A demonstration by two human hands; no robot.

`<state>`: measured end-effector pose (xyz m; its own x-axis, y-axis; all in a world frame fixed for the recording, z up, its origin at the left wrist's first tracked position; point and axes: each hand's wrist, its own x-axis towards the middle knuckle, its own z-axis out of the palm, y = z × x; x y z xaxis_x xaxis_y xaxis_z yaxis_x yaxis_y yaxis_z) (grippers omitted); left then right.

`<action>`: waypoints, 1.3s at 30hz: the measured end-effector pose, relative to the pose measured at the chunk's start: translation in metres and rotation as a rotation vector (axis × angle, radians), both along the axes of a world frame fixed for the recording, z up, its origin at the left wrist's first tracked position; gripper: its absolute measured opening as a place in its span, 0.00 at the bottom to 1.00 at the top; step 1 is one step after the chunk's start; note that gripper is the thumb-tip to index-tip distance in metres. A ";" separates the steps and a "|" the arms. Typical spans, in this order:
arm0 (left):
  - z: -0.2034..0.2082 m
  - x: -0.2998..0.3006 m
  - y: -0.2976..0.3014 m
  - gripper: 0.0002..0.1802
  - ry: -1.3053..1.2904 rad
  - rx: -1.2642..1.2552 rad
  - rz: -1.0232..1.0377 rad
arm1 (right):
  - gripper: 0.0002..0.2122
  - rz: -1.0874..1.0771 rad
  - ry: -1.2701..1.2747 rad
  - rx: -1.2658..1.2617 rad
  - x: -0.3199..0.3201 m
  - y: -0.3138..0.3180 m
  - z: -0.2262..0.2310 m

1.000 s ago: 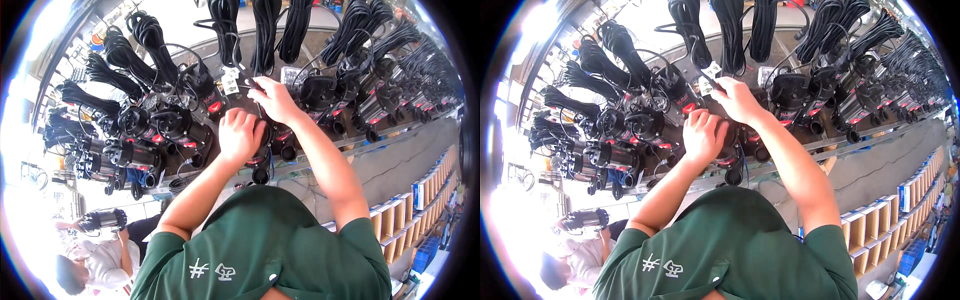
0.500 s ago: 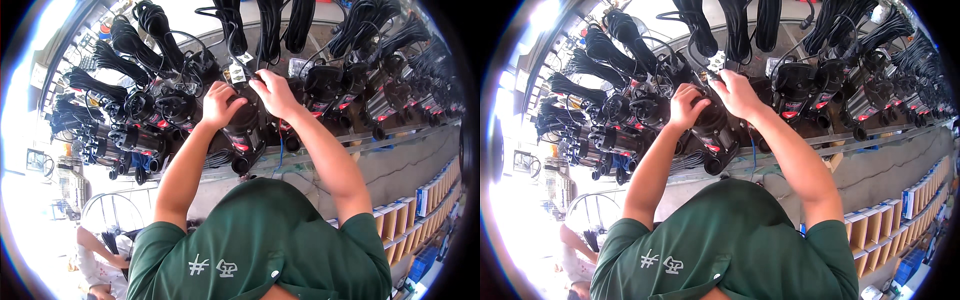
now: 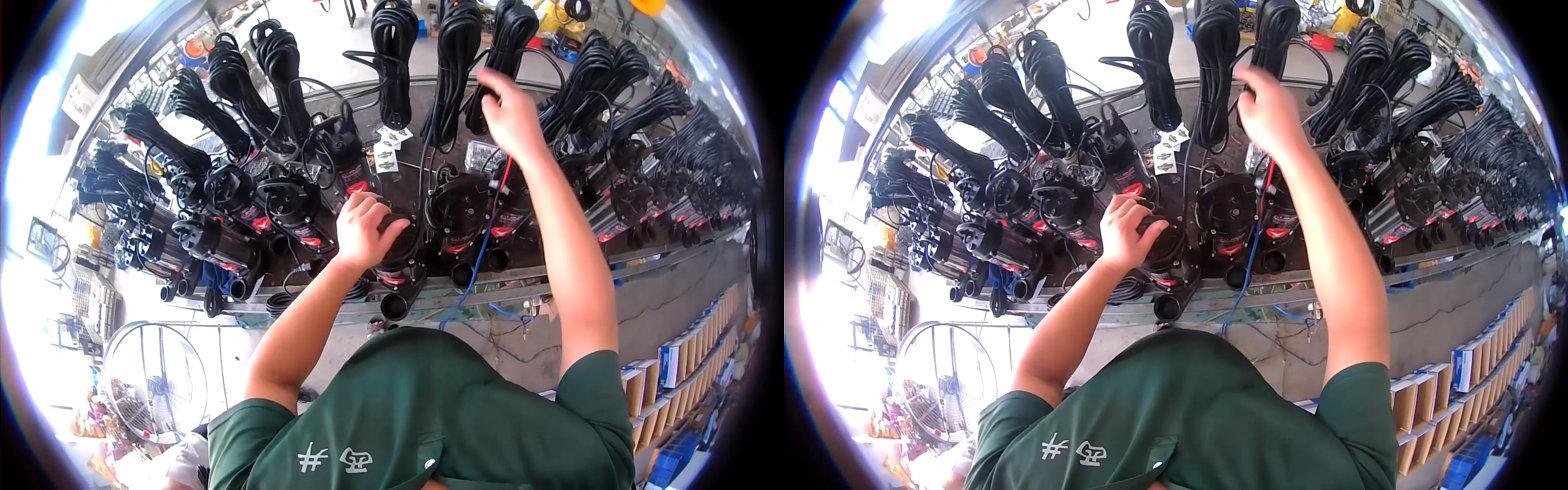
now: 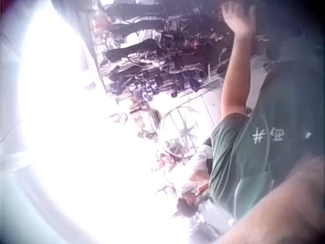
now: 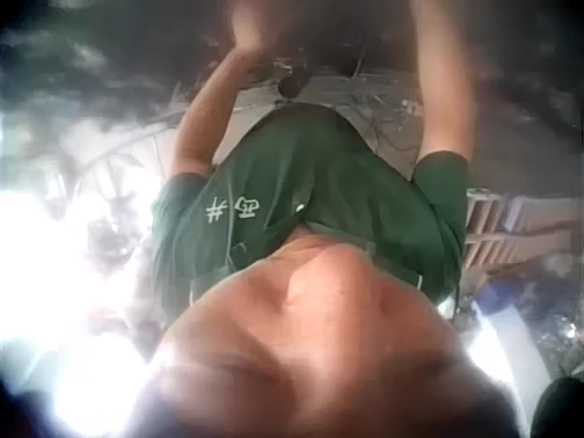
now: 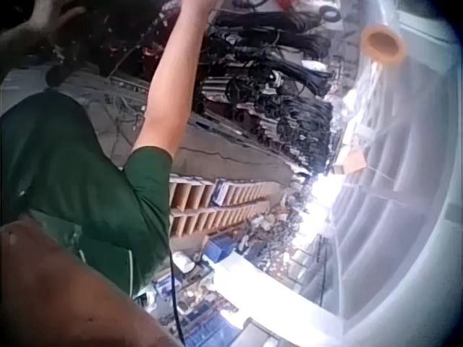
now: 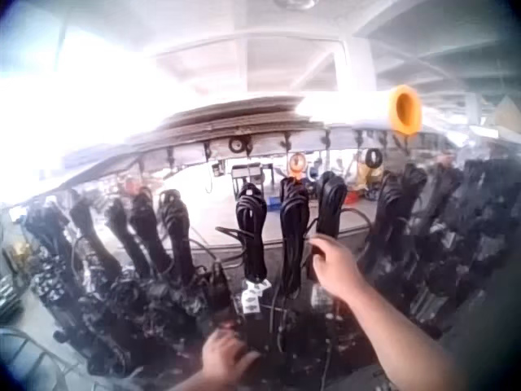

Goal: The person attaches components and wraps power cables around a series of submersible water pumps on an assembly line.

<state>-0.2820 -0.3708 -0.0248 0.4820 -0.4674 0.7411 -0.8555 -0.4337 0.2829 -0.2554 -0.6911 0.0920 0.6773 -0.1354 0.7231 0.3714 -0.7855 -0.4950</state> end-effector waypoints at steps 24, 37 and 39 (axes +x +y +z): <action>-0.005 0.005 -0.004 0.06 0.020 -0.151 -0.025 | 0.08 0.020 0.533 0.106 0.029 -0.019 0.004; -0.003 0.006 -0.003 0.05 0.022 -0.139 -0.044 | 0.10 0.284 0.505 0.166 0.008 -0.011 -0.005; -0.004 0.006 -0.003 0.05 0.029 -0.120 -0.037 | 0.10 -0.049 0.565 -0.090 0.009 -0.007 -0.012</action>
<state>-0.2758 -0.3733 -0.0286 0.4884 -0.3937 0.7788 -0.8609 -0.3633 0.3562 -0.2460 -0.6986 0.0797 0.9564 -0.1308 0.2611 0.0311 -0.8434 -0.5364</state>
